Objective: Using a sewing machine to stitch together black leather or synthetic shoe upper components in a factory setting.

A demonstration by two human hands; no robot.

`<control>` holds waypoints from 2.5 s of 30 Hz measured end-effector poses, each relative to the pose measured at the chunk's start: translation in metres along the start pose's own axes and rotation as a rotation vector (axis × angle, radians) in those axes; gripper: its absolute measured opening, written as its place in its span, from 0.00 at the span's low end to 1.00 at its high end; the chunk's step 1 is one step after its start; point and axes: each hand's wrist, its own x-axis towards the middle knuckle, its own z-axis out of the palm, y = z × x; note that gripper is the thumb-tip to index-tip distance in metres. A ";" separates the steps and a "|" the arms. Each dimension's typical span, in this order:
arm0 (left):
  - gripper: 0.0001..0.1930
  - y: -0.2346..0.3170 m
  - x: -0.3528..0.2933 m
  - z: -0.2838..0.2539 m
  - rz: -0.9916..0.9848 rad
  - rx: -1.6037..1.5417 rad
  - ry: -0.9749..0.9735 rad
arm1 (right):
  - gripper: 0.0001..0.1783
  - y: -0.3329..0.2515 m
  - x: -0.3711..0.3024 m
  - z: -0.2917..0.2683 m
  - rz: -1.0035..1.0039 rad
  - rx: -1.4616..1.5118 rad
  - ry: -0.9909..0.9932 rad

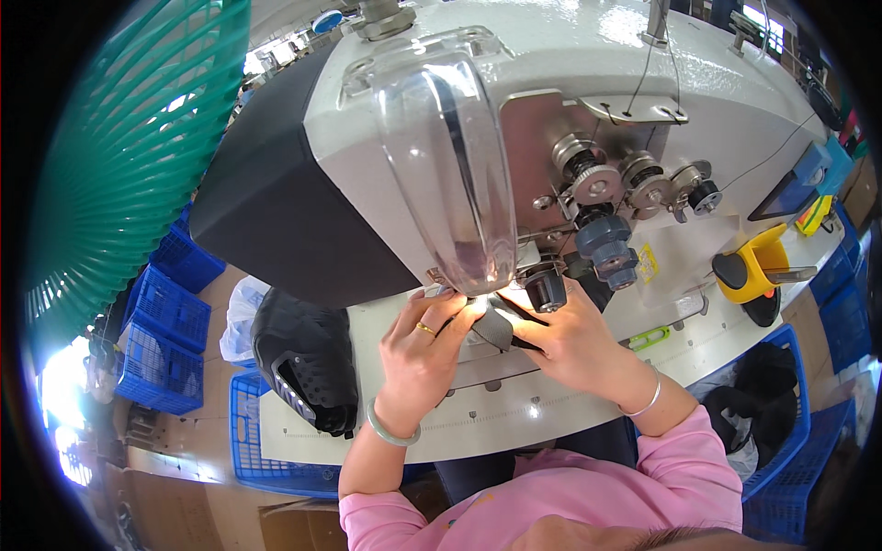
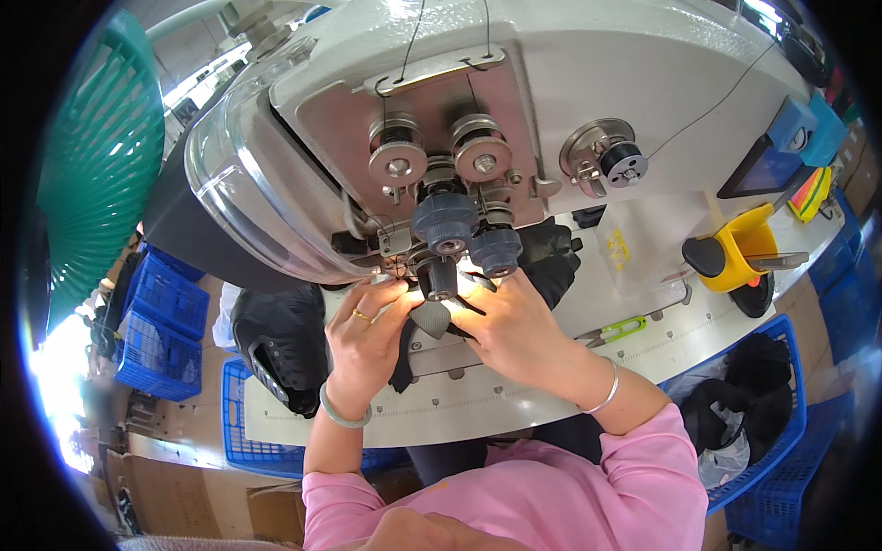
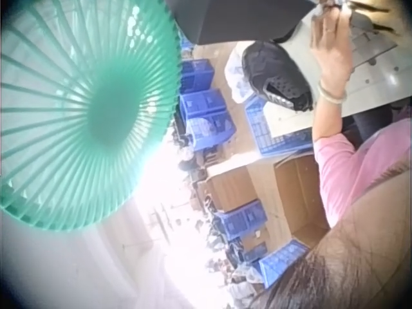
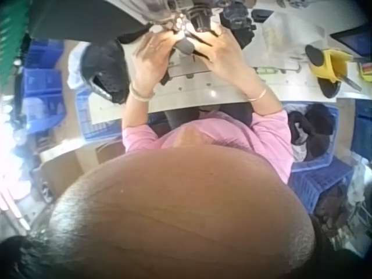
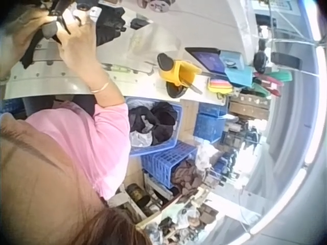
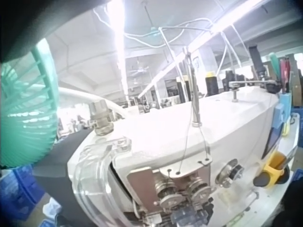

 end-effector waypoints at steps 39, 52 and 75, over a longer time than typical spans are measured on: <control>0.15 0.013 -0.003 0.005 -0.078 0.025 0.029 | 0.19 -0.004 -0.001 0.012 -0.017 -0.123 0.089; 0.15 0.019 -0.008 0.008 -0.462 -0.241 0.051 | 0.23 -0.003 -0.008 0.016 -0.100 -0.120 0.163; 0.17 0.015 -0.015 0.011 -0.098 -0.010 0.077 | 0.26 -0.016 -0.011 0.013 0.055 0.026 0.218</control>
